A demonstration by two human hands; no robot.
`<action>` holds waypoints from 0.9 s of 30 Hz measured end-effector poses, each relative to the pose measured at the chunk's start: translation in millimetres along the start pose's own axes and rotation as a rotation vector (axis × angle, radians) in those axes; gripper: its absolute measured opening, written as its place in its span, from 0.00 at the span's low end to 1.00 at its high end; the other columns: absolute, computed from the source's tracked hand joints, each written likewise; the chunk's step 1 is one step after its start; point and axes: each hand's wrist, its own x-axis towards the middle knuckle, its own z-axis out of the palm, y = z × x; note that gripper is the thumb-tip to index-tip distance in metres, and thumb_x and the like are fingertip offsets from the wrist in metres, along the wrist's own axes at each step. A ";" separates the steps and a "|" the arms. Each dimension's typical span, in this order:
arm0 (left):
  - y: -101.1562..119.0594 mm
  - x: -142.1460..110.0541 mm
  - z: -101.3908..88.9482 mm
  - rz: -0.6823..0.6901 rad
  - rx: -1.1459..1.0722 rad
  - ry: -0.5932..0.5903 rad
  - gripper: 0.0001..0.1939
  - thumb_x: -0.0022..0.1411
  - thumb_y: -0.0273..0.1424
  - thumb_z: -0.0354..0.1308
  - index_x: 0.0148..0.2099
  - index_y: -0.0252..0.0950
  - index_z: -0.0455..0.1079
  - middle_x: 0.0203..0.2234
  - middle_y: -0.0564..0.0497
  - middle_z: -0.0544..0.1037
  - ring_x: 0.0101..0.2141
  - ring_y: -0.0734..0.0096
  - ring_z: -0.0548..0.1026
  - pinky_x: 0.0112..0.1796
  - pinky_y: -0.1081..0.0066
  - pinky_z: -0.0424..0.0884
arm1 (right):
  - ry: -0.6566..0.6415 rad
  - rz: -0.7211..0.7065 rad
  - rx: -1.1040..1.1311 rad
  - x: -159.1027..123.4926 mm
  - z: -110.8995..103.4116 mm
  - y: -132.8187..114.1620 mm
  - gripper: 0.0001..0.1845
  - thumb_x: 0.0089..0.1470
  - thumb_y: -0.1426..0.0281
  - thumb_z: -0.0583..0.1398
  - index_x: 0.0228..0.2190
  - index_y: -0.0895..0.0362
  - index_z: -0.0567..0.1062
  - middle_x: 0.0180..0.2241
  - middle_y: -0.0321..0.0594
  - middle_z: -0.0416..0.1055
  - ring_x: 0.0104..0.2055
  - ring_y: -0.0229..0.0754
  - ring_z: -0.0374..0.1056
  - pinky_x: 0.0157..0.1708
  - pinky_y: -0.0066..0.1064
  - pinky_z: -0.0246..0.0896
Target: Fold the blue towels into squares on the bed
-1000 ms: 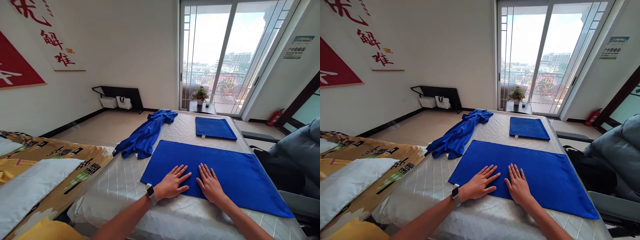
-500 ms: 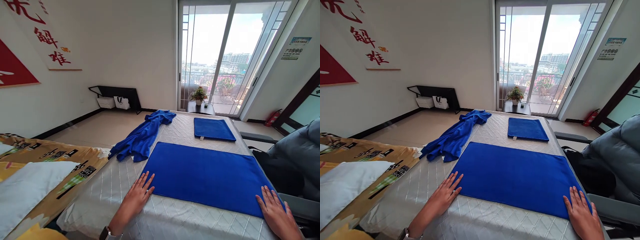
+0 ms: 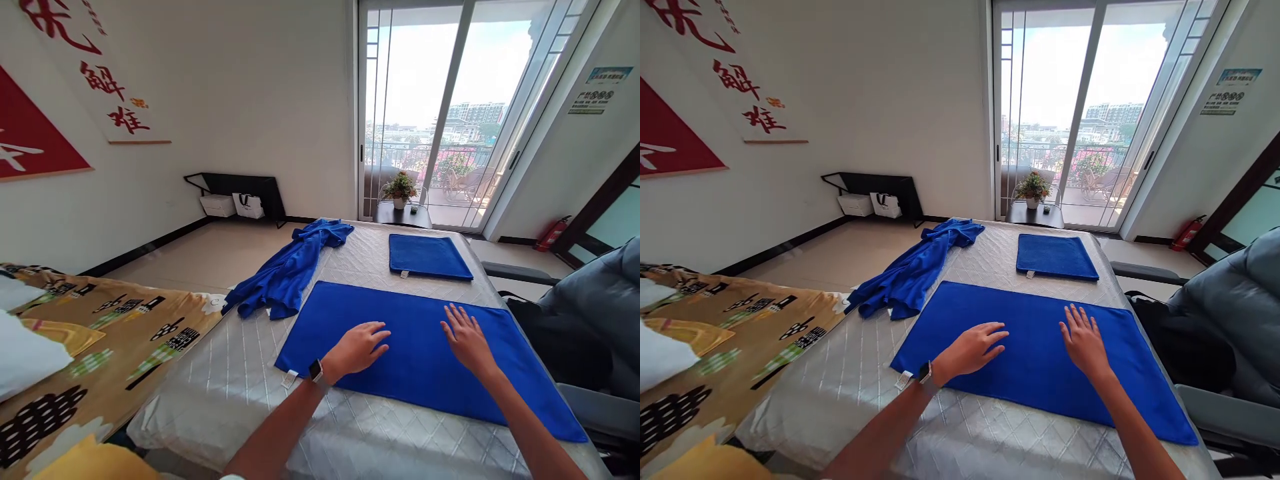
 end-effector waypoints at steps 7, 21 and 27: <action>-97.0 64.7 15.2 -0.241 0.143 -0.017 0.25 0.75 0.43 0.46 0.66 0.39 0.66 0.65 0.41 0.67 0.66 0.54 0.64 0.65 0.53 0.58 | -0.131 -0.099 0.139 42.7 21.0 -76.9 0.35 0.70 0.54 0.40 0.70 0.54 0.54 0.73 0.38 0.46 0.75 0.46 0.37 0.71 0.46 0.32; -188.8 9.9 -2.9 -0.673 0.323 0.077 0.28 0.74 0.41 0.42 0.69 0.36 0.62 0.68 0.43 0.62 0.68 0.56 0.58 0.67 0.56 0.51 | -0.152 0.067 0.077 52.3 34.6 -9.9 0.32 0.69 0.52 0.41 0.70 0.44 0.54 0.72 0.34 0.48 0.74 0.48 0.40 0.71 0.51 0.33; -189.5 9.3 -6.8 -0.685 0.309 0.039 0.28 0.75 0.42 0.41 0.71 0.38 0.59 0.70 0.44 0.60 0.69 0.57 0.55 0.67 0.57 0.51 | -0.081 0.517 -0.044 37.7 44.5 115.8 0.34 0.68 0.54 0.38 0.70 0.49 0.55 0.73 0.39 0.45 0.74 0.55 0.39 0.69 0.59 0.32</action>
